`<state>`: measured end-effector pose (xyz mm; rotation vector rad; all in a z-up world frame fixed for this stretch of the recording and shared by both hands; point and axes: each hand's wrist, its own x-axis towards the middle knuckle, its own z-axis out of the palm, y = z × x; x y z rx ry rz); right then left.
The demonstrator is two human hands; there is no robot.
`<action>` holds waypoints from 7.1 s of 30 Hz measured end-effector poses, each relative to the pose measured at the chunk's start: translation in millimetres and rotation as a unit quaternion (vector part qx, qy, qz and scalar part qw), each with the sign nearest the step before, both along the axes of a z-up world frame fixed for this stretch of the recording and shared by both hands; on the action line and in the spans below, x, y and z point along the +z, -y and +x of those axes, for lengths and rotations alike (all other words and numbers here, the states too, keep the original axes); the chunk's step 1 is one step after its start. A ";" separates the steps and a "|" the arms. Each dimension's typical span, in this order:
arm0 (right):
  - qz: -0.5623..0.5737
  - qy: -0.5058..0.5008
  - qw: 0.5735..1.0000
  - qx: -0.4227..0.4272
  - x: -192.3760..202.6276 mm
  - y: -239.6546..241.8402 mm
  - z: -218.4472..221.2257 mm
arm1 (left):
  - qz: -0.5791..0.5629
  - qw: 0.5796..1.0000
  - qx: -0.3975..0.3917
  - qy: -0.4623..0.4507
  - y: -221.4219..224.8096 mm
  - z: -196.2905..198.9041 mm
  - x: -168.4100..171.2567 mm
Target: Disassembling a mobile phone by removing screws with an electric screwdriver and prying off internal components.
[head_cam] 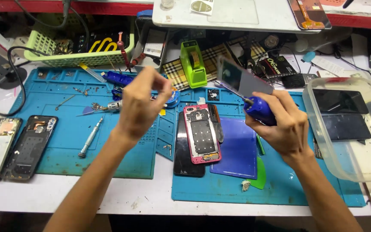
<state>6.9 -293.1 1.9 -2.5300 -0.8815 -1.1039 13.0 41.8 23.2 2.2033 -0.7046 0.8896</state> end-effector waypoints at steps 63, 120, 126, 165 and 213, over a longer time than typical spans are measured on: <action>0.096 -0.282 0.954 -0.017 14.1 -43.1 76.1 | -0.345 0.711 -0.277 -0.546 49.0 -43.9 -35.9; 0.053 -0.300 0.945 0.116 -10.5 -43.5 -12.6 | -0.426 0.568 -0.314 -0.630 45.5 -51.4 -27.8; -0.008 -0.308 0.939 0.152 -9.5 -52.6 -15.0 | -0.424 0.574 -0.331 -0.617 48.6 -52.4 -33.7; 0.050 -0.255 0.950 0.171 -1.6 -53.2 -14.2 | -0.452 0.523 -0.350 -0.632 44.1 -52.9 -26.4; 0.049 -0.195 0.960 0.197 -2.4 -46.1 -6.7 | -0.444 0.524 -0.346 -0.640 44.3 -54.1 -21.9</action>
